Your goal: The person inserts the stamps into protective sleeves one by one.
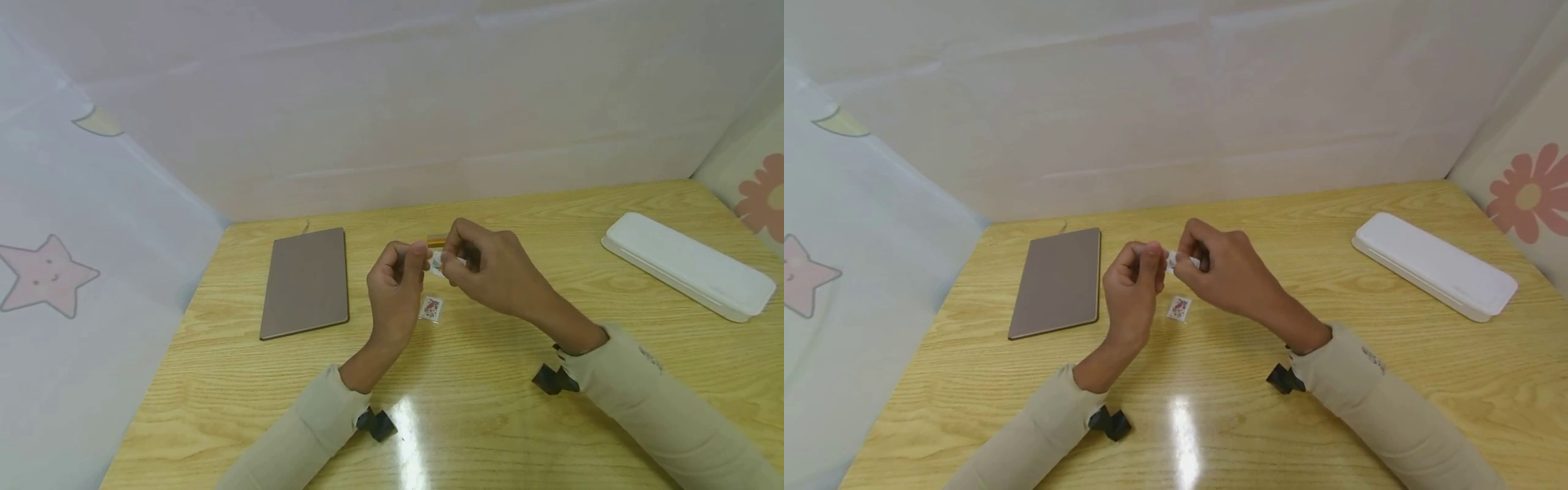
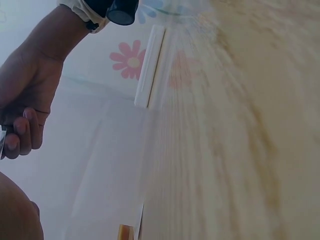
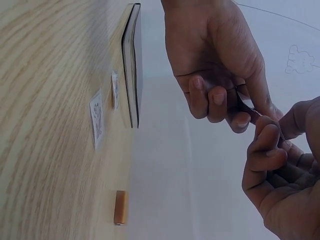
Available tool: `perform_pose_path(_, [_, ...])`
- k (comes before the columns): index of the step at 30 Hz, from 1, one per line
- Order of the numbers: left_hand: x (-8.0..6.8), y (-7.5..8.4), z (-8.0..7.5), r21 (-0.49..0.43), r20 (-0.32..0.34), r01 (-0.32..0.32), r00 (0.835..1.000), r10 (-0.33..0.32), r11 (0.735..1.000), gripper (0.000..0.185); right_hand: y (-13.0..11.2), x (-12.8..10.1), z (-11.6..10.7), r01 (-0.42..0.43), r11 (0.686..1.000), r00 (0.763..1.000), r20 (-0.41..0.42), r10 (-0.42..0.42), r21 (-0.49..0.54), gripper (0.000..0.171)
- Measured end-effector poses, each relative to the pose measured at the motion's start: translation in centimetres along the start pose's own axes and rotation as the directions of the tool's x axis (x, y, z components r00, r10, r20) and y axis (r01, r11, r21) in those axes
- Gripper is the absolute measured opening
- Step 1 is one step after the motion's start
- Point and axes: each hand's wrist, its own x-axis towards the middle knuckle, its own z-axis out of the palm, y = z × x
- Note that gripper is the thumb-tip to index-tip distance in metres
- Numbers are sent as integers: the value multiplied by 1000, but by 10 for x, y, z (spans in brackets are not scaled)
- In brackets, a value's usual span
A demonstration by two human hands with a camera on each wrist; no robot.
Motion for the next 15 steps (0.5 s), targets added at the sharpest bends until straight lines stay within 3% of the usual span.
perform_pose_path(15, [-1,1,2,23,-8,10,1000,-9,1000,18,1,0,-1,61,998,998,30,-61,16,9])
